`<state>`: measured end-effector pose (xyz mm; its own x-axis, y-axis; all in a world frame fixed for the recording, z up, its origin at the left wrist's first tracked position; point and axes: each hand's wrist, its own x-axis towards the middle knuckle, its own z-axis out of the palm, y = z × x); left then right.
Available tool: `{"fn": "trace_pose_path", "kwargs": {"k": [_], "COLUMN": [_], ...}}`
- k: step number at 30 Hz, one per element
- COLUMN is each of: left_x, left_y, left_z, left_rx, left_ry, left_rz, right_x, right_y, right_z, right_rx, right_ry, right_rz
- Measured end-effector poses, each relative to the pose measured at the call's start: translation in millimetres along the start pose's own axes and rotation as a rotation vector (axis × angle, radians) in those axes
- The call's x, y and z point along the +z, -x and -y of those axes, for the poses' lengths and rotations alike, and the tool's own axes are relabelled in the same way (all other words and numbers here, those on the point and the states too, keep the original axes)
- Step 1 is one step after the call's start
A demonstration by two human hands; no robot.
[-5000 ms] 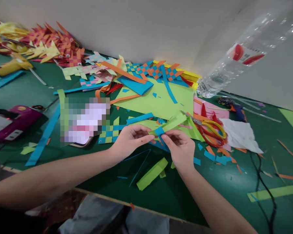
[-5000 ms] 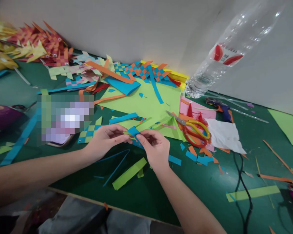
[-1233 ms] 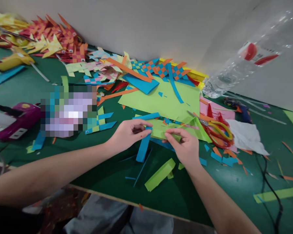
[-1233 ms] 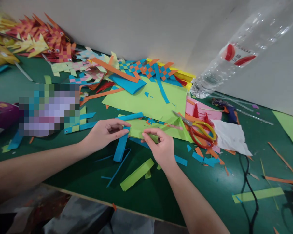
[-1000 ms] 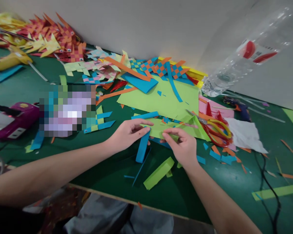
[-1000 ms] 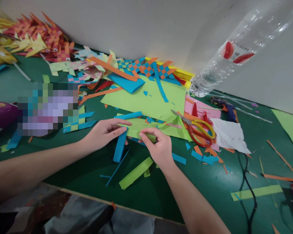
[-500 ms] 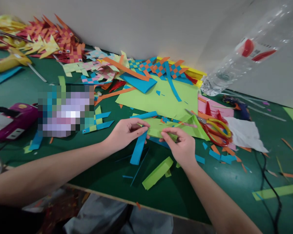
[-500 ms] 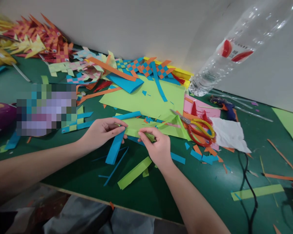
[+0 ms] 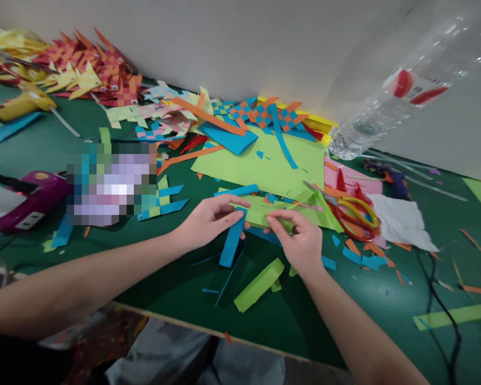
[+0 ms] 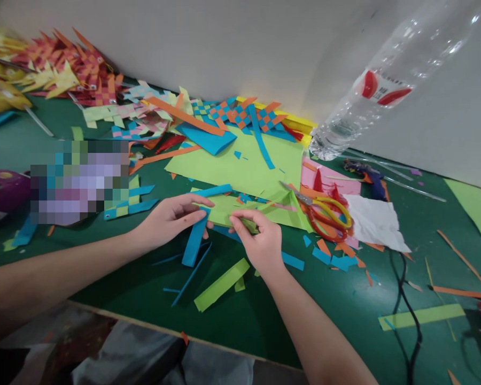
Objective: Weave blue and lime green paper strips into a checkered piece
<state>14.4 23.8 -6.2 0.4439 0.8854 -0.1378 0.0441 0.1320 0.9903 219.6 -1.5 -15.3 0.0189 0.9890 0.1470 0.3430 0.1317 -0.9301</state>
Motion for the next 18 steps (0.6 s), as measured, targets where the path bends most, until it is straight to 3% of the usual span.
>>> {"fn": "trace_pose_path", "kwargs": {"k": [18], "left_x": [1.6], "left_y": [0.0], "left_z": [-3.6], "left_rx": [-0.049], "left_ry": [-0.002], "left_rz": [-0.103], "right_x": [-0.4], "right_y": [1.3], "right_z": [1.3], "right_rx": [-0.025], "right_ry": [0.059], "right_rz": [-0.010]}}
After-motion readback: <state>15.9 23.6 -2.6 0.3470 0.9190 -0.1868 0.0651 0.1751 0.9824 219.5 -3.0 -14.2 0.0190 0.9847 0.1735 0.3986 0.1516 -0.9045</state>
